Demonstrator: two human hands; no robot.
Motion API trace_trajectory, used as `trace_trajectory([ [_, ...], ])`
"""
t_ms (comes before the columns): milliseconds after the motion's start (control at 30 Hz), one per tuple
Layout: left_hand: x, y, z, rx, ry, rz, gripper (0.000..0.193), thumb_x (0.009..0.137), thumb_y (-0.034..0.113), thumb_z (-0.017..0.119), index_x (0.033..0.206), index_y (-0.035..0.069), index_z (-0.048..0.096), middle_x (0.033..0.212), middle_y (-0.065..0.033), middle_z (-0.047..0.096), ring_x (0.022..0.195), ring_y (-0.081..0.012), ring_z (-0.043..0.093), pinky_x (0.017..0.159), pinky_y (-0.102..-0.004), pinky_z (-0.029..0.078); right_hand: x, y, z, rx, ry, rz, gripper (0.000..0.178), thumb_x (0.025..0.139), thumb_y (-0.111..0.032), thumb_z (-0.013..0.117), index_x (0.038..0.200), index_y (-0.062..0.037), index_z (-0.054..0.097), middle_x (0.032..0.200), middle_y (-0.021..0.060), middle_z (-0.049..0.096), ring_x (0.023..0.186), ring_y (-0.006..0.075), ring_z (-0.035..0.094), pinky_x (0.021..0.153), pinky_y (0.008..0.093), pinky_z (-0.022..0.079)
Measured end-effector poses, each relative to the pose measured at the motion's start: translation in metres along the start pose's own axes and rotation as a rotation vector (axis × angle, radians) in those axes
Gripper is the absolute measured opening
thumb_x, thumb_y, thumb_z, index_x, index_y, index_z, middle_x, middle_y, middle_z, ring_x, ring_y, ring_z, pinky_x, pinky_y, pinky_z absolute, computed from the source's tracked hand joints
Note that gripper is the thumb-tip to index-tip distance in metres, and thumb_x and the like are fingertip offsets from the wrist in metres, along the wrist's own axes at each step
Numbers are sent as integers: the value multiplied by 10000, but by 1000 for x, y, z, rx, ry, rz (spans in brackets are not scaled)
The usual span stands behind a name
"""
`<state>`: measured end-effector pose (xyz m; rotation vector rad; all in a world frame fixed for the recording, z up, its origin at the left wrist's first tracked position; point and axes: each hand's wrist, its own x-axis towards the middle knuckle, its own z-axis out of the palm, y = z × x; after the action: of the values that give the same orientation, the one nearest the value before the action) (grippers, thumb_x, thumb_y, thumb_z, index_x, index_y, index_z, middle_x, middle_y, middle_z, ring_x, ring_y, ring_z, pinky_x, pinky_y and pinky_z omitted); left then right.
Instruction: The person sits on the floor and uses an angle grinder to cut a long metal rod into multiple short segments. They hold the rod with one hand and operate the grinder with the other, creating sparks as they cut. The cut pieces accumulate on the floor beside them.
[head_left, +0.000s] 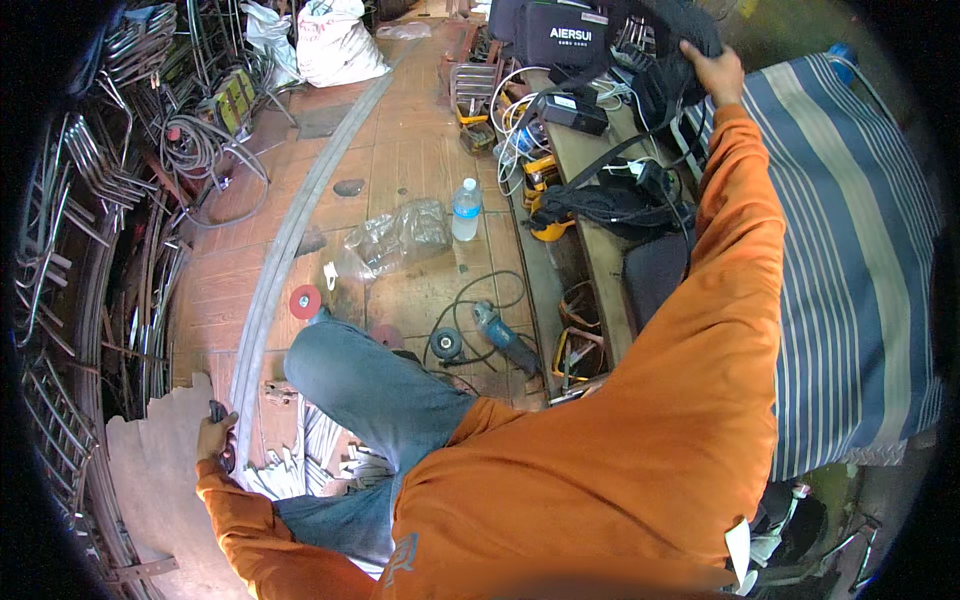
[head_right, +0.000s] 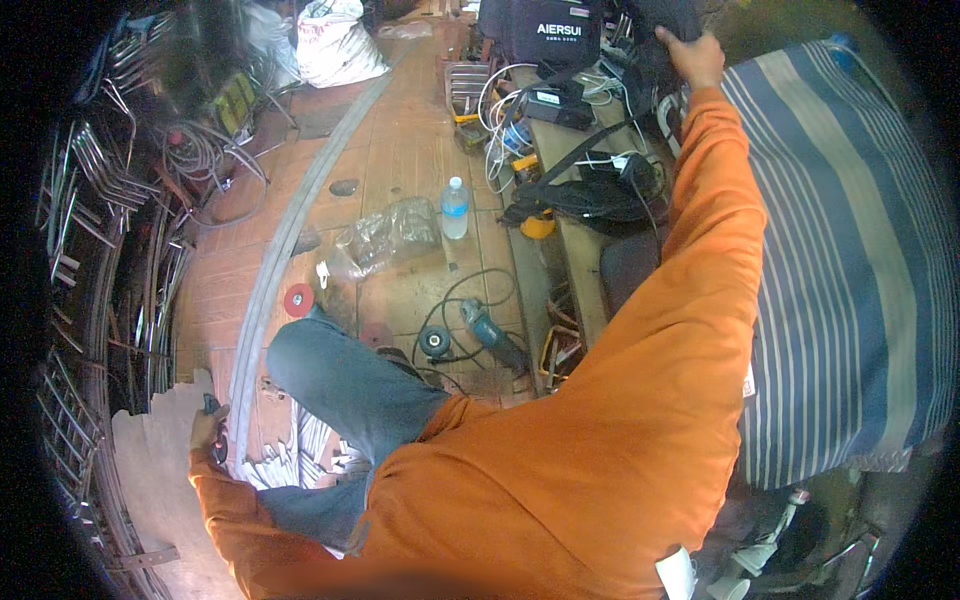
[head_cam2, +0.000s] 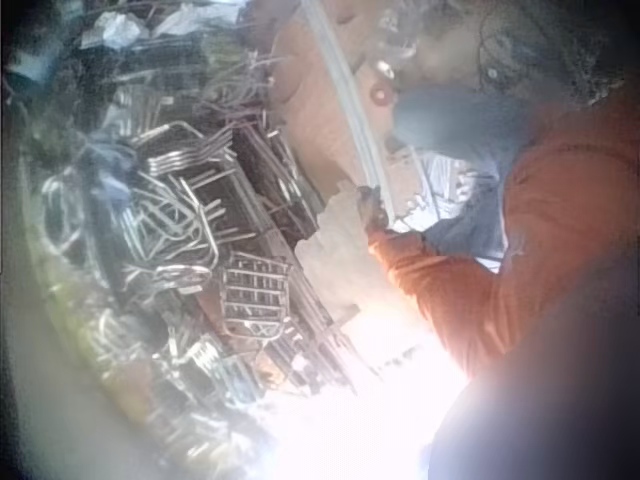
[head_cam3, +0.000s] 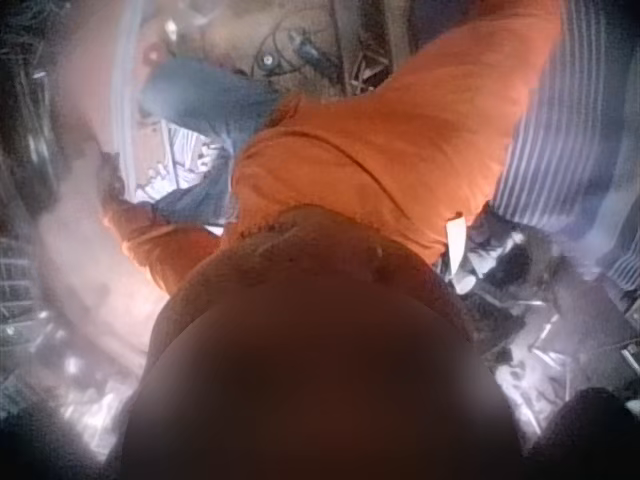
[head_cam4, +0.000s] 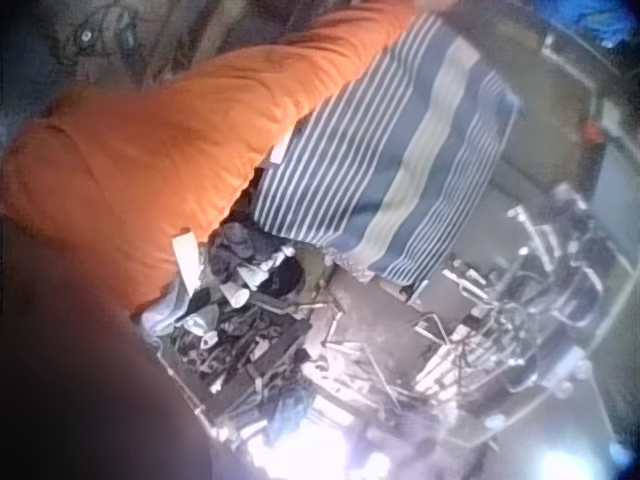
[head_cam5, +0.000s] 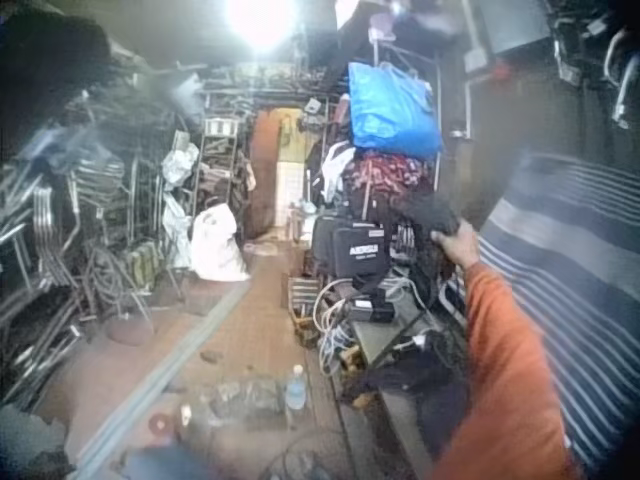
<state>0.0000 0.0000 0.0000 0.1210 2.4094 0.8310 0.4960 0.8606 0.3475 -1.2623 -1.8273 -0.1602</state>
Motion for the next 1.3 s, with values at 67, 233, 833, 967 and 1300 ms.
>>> trace_trajectory([
  [67,-11,-24,-10,-28,61,-10,349,802,302,724,812,-32,624,613,-129,611,368,-193,496,328,-348,383,-20,12,15,-50,17,15,745,674,-576,784,1124,3,650,1125,252,659,1089,393,624,927,436,485],
  [233,-34,-83,-14,4,91,-257,324,786,299,739,804,-7,633,602,-111,615,398,-193,518,343,-345,382,-26,42,92,-163,-71,164,785,668,-569,792,1101,66,631,1149,278,638,1102,417,607,947,445,471],
  [833,-60,-155,-4,-150,337,113,361,869,262,680,1153,39,681,830,-107,691,691,-159,591,622,-347,493,-40,159,233,-345,-559,39,822,701,-637,725,1088,87,662,1108,236,671,1045,355,638,896,416,485],
  [967,-98,-84,-7,-15,413,61,397,890,348,674,1154,52,696,775,-24,669,665,-100,545,621,-303,479,-28,85,210,-736,-602,-320,638,790,-453,689,1224,4,591,1257,189,603,1105,341,612,956,424,463],
  [1300,-124,76,36,-1099,185,270,528,916,61,560,1418,33,398,1002,-152,614,759,-227,680,626,-339,597,-309,-379,73,719,-998,-1065,322,868,-276,716,953,26,646,882,164,701,783,174,647,703,349,511],
])
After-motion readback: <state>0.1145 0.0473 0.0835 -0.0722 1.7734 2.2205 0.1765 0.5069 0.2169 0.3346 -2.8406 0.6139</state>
